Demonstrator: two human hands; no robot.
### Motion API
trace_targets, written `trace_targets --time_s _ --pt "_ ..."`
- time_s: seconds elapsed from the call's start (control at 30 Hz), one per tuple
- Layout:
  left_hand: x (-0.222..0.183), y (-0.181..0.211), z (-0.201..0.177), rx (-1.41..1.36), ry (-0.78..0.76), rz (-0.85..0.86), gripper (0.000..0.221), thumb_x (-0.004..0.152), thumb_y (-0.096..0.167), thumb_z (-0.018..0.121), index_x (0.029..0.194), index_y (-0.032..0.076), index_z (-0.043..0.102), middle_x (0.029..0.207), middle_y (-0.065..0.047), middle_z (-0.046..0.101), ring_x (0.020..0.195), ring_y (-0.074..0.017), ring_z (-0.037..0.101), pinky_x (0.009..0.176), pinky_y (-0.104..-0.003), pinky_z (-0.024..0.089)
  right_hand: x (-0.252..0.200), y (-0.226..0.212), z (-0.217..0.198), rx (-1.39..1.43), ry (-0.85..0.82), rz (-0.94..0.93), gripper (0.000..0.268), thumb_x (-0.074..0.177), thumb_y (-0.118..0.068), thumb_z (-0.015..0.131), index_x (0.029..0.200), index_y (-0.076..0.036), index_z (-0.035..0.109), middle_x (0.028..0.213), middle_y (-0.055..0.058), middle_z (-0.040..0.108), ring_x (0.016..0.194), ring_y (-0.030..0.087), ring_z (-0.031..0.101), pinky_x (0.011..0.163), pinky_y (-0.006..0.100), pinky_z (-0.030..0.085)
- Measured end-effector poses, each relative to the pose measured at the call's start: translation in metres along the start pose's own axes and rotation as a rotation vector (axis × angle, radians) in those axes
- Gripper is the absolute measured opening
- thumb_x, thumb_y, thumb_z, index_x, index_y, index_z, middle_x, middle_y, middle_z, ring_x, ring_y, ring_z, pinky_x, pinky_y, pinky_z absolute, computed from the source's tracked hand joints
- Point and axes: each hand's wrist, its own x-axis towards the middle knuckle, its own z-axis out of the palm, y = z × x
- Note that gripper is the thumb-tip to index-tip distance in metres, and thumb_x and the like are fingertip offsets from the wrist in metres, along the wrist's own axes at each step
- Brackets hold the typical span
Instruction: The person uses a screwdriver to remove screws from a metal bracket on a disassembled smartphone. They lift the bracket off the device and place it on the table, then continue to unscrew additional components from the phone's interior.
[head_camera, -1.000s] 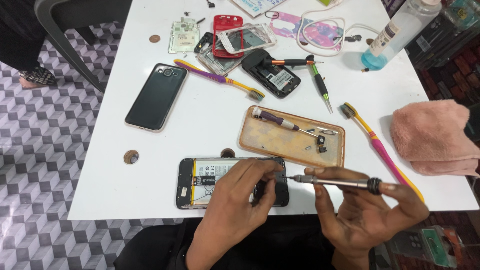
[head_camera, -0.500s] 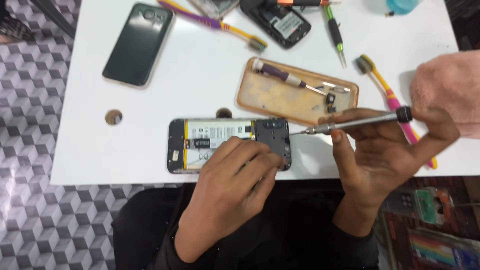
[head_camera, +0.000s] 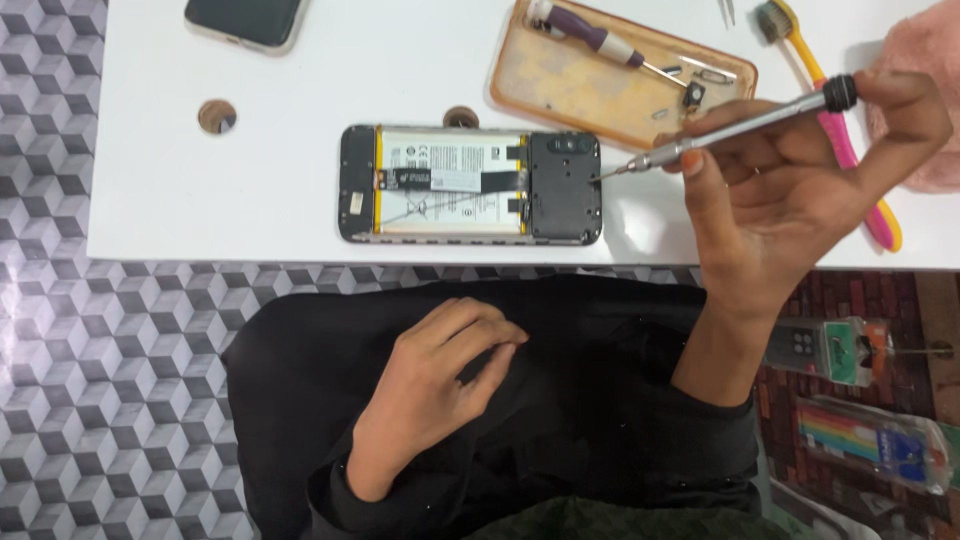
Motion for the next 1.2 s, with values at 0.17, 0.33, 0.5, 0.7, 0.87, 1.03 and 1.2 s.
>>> trace_targets --time_s 0.17,0.33,0.5,0.7,0.87,1.03,1.2 --pt "-0.035 -0.032 0.032 0.234 -0.111 -0.093 0.016 0.087 0.007 0.074 0.102 0.008 0.075 0.111 -0.006 0.07 0.106 -0.0244 0.063 0.09 -0.038 0.053 -0.01 0.008 0.0 0.021 -0.008 0.0 0.091 0.116 0.007 0.07 0.161 -0.033 0.001 0.12 0.024 0.069 0.108 0.028 0.076 0.098 0.034 0.065" --pt "-0.039 -0.068 0.051 0.692 -0.085 -0.025 0.05 0.072 0.002 0.069 0.122 0.01 0.072 0.136 -0.016 0.062 0.127 -0.0343 0.051 0.109 -0.049 0.039 -0.01 0.009 -0.002 0.026 -0.015 0.026 0.091 0.114 0.009 0.071 0.161 -0.032 0.005 0.12 0.025 0.068 0.105 0.029 0.073 0.091 0.034 0.062" --pt "-0.042 -0.082 0.06 0.753 -0.079 -0.048 0.055 0.074 0.004 0.069 0.129 0.006 0.071 0.123 -0.013 0.065 0.116 -0.0326 0.056 0.103 -0.048 0.041 -0.007 0.006 0.003 0.161 0.025 0.043 0.083 0.119 0.011 0.07 0.158 -0.031 0.011 0.122 0.025 0.065 0.105 0.028 0.071 0.093 0.036 0.066" --pt "-0.052 -0.071 0.056 0.461 -0.135 -0.11 0.018 0.086 0.009 0.069 0.102 0.006 0.076 0.096 -0.007 0.07 0.096 -0.027 0.062 0.095 -0.042 0.046 -0.005 -0.001 0.005 0.227 0.052 0.074 0.077 0.117 0.009 0.071 0.155 -0.029 0.015 0.12 0.024 0.067 0.103 0.027 0.072 0.091 0.033 0.064" --pt "-0.034 -0.046 0.03 0.325 -0.008 -0.101 0.011 0.089 0.012 0.071 0.098 0.008 0.076 0.091 -0.004 0.071 0.087 -0.0255 0.064 0.085 -0.039 0.049 -0.002 -0.007 0.006 0.169 0.06 0.07 0.077 0.119 0.01 0.071 0.155 -0.032 0.017 0.116 0.026 0.068 0.101 0.028 0.072 0.087 0.034 0.064" --pt "-0.006 -0.013 -0.005 0.374 0.258 0.03 0.01 0.088 0.005 0.077 0.098 0.006 0.074 0.097 -0.004 0.073 0.085 -0.024 0.066 0.077 -0.037 0.05 -0.01 0.001 0.002 0.09 0.082 0.057 0.078 0.12 0.008 0.066 0.157 -0.035 0.012 0.123 0.022 0.068 0.11 0.025 0.071 0.092 0.029 0.062" --pt "0.026 0.042 -0.041 0.294 0.409 0.233 0.018 0.091 -0.003 0.081 0.103 0.006 0.071 0.098 -0.001 0.071 0.086 -0.0184 0.068 0.072 -0.029 0.054 -0.016 0.008 0.002 0.161 0.21 0.155 0.077 0.115 0.008 0.068 0.159 -0.032 0.019 0.117 0.018 0.069 0.109 0.021 0.071 0.083 0.025 0.059"
